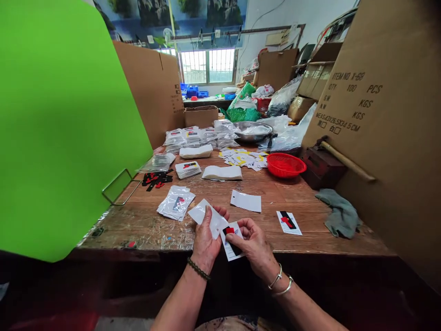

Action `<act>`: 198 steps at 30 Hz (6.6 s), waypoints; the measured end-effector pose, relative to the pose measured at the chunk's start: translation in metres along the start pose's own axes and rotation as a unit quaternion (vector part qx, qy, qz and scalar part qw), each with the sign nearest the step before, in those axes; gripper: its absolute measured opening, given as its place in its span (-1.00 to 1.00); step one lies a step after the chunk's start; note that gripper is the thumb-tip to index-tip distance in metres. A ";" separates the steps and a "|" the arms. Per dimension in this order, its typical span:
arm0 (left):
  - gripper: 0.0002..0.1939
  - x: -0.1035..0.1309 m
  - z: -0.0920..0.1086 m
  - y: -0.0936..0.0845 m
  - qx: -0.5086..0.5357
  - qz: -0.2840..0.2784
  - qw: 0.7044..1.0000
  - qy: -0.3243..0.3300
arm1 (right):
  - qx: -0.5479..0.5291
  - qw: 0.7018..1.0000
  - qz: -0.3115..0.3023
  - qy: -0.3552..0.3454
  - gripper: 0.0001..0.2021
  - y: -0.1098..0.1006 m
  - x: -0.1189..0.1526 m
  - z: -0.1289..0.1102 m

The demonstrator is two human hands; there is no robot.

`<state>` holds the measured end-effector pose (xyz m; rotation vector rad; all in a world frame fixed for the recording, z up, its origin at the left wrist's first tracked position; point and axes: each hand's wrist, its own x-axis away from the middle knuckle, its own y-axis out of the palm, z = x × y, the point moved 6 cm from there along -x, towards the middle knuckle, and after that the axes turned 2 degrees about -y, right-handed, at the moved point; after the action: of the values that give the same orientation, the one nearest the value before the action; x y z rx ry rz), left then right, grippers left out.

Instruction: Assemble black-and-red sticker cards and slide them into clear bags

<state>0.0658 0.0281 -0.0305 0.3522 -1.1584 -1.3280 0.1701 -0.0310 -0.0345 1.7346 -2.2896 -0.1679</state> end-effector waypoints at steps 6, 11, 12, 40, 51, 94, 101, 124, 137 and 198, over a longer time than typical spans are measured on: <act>-0.86 -0.001 0.000 -0.002 -0.004 -0.002 1.000 -0.002 | -0.034 0.997 -0.015 0.062 -0.48 0.005 0.000 0.005; -0.89 -0.002 0.002 -0.001 -0.004 0.007 1.000 0.021 | -0.029 0.999 0.030 0.032 -0.48 -0.003 0.000 0.003; -0.88 -0.002 0.001 -0.001 -0.003 0.007 1.000 0.020 | -0.029 0.999 0.029 0.033 -0.49 -0.003 0.000 0.004; -0.69 0.002 -0.016 0.004 -0.036 -0.072 0.996 -0.023 | -0.141 0.987 -0.013 0.082 -0.46 0.000 0.002 0.021; -0.62 0.007 -0.022 0.010 -0.045 -0.096 0.994 -0.021 | -0.085 0.989 -0.084 0.082 -0.44 -0.009 -0.009 0.017; -0.66 0.005 -0.037 0.004 -0.042 -0.078 0.996 -0.020 | -0.016 1.000 -0.003 0.008 -0.47 -0.033 -0.027 0.013; -0.66 0.008 -0.047 0.011 -0.047 -0.111 0.993 0.010 | -0.039 0.993 0.101 -0.040 -0.41 -0.029 -0.027 0.004; -0.62 0.002 -0.041 0.003 -0.043 -0.101 0.994 -0.016 | -0.036 0.999 0.029 -0.012 -0.40 -0.020 -0.025 0.012; -0.83 0.011 -0.052 -0.001 -0.017 -0.080 0.996 -0.035 | -0.035 0.998 -0.047 0.019 -0.60 -0.004 -0.025 0.008; -0.75 0.026 0.035 -0.003 -0.602 -0.162 0.769 0.143 | 0.226 0.948 -0.216 -0.051 -0.57 -0.005 -0.033 -0.001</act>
<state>0.0306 0.0181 -0.0056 -0.2188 0.1761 -1.9579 0.1830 -0.0004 -0.0392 2.5029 -2.0915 0.2115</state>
